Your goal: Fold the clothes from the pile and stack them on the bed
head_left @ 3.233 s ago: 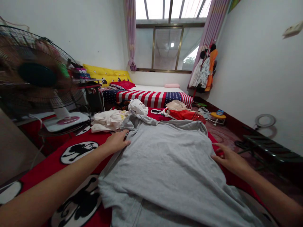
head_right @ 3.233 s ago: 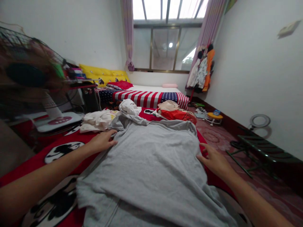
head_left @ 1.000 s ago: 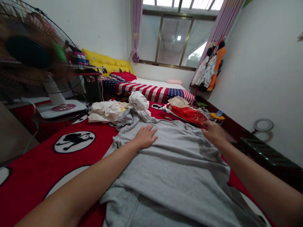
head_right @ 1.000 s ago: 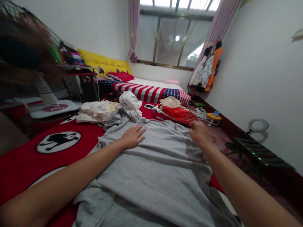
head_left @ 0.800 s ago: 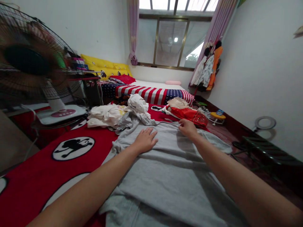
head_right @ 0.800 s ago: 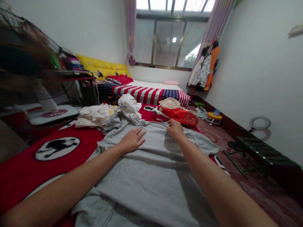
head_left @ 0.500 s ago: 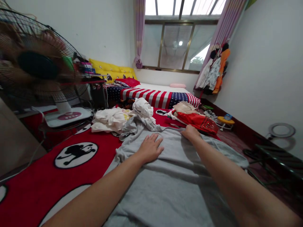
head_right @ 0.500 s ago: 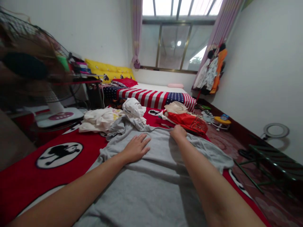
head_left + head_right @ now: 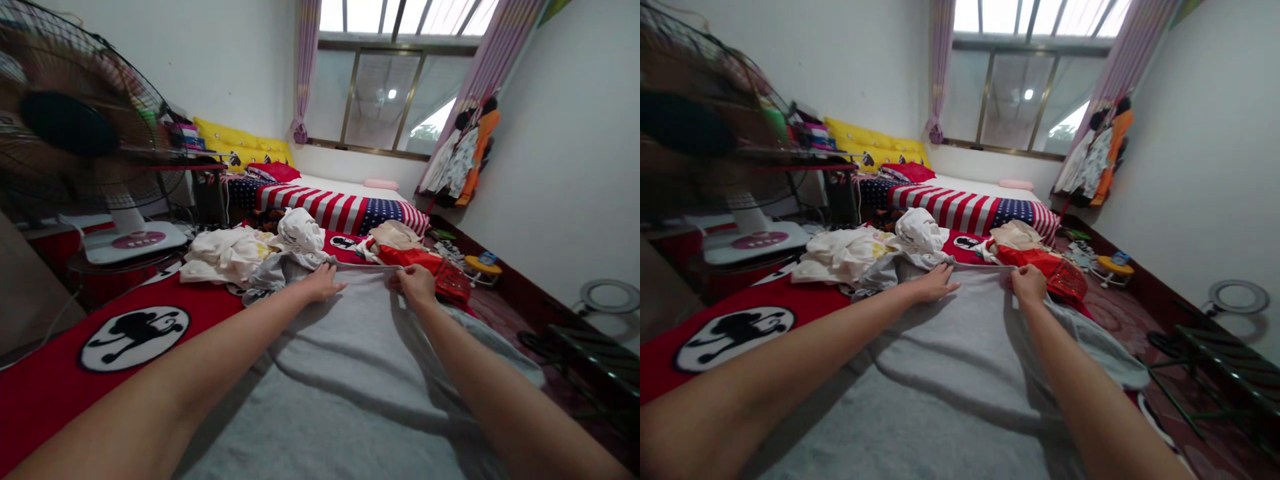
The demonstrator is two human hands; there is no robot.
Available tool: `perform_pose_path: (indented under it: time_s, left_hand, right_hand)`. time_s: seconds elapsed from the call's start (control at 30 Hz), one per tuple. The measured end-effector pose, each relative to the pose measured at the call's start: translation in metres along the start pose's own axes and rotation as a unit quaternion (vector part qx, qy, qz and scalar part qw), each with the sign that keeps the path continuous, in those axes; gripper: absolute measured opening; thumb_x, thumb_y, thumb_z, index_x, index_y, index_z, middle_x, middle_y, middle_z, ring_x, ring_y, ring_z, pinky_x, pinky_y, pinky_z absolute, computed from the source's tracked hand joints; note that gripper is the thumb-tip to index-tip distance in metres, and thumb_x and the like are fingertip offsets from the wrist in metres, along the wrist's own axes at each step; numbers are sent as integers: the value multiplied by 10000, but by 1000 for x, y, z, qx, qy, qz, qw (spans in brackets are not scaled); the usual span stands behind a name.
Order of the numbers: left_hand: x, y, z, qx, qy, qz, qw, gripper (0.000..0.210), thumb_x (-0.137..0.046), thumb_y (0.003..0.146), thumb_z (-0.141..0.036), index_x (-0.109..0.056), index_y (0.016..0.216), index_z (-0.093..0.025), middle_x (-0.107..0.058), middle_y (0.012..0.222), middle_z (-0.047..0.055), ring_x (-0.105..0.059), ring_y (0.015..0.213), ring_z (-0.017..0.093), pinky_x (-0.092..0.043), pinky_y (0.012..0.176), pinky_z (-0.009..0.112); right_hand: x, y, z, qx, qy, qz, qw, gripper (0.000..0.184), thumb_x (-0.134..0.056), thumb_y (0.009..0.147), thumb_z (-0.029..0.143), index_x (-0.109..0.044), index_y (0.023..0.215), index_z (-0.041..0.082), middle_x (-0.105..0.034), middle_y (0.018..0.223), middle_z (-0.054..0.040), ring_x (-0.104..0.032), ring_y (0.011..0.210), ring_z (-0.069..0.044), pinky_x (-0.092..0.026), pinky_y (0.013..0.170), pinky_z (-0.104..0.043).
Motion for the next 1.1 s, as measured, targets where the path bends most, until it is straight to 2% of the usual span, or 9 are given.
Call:
perform_pose_path:
  time_s: [0.13,0.3,0.47,0.6,0.67,0.8,0.87,0.97,1.1]
  left_hand:
    - [-8,9,2,8,11,-28,1000,744,-359,919,-560,-256,1496,-101,-72,1596,180,-45,1475,292,-184,1165,447]
    - [-8,5,1,-24,-9,10,1000,729,-435,899,-557,-306,1488,-147,-115,1596,168,-77,1474,297,-200,1160,438]
    - [27,-43,-9,-106,-15,-20,994,628,-568,869,-378,-409,1442,-175,-289,1556,150,-265,1437,269,-269,1144,381]
    - [63,-96,5,-133,1,-104,986,533,-638,809,-310,-551,1328,-228,-414,1490,87,-422,1343,258,-336,1119,374]
    - [84,-118,31,-85,22,-187,979,551,-650,778,-258,-552,1320,-230,-463,1434,80,-450,1308,252,-349,1115,368]
    - [104,-151,92,71,30,-297,952,633,-686,743,-278,-504,1338,-167,-555,1266,128,-540,1176,272,-424,1039,378]
    - [101,-161,109,123,15,-307,944,641,-695,742,-320,-500,1327,-147,-584,1205,137,-589,1083,270,-470,963,369]
    - [95,-170,119,181,-11,-295,938,502,-678,758,-385,-574,1200,-169,-661,1041,94,-642,924,244,-508,798,326]
    - [90,-175,117,214,-15,-257,942,267,-618,796,-458,-650,874,-204,-698,795,45,-659,792,225,-461,664,284]
  right_hand:
    - [-10,-9,-5,2,8,9,1000,383,-563,806,283,-570,1152,117,-707,1087,-146,-677,992,-228,-520,856,-329]
    - [-20,-37,16,74,7,87,993,575,-678,724,248,-523,1255,92,-605,1288,-169,-584,1177,-256,-432,1024,-375]
    - [-1,-87,50,173,15,97,980,545,-591,812,285,-493,1332,150,-555,1354,-162,-525,1252,-285,-382,1070,-462]
    - [-15,-142,82,297,10,215,930,522,-612,812,332,-548,1320,231,-545,1385,-113,-501,1277,-293,-391,1057,-474]
    - [-23,-155,91,300,-8,264,917,418,-627,806,337,-638,1210,230,-611,1305,-112,-559,1207,-302,-434,1003,-457]
    - [-11,-155,124,260,30,209,942,246,-597,844,294,-692,1053,206,-710,1081,-100,-656,989,-253,-481,888,-384]
    - [-12,-170,149,273,65,207,937,220,-594,847,263,-680,1044,214,-707,1043,-76,-666,900,-206,-487,826,-332]
    - [-30,-205,173,285,71,245,924,201,-623,815,216,-677,1009,219,-686,978,-53,-648,785,-157,-479,715,-269]
    - [-37,-229,176,312,101,200,923,164,-621,796,145,-687,933,208,-663,1000,-70,-611,929,-191,-469,813,-299]
Point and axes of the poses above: each hand's wrist, its own y-axis towards the middle knuckle, its own x-axis out of the back of the hand, z = x × y, the point moved 10 cm from there along y, towards the middle knuckle
